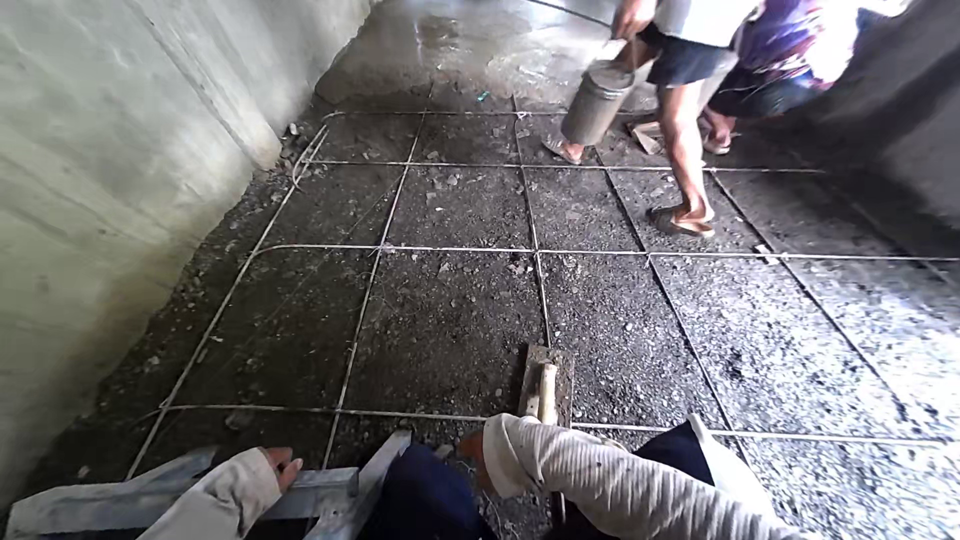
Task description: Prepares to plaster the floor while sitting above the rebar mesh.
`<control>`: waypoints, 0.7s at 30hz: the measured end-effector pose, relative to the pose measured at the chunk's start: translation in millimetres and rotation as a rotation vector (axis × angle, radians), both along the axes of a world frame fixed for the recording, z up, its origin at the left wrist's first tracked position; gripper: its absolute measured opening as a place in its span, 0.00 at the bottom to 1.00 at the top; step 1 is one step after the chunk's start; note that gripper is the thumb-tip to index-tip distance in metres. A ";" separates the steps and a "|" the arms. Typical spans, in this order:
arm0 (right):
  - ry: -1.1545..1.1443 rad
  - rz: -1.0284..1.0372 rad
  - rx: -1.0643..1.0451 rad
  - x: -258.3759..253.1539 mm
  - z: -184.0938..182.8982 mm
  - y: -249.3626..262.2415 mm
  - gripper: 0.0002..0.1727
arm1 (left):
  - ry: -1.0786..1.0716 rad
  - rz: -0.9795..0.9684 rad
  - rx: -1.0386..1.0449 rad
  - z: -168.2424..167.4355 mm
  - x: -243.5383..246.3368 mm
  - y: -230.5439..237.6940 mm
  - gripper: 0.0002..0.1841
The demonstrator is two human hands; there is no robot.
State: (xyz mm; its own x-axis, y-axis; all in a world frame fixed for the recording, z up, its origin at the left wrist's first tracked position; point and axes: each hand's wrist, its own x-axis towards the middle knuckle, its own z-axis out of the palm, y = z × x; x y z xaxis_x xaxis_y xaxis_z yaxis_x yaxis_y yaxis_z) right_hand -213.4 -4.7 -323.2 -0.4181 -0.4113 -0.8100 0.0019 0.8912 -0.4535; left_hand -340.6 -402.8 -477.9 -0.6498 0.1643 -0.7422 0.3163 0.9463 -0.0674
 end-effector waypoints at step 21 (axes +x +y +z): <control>0.037 0.000 -0.011 -0.1 -17.3 -4.7 0.30 | 0.000 0.018 -0.026 -2.1 -0.3 1.7 0.29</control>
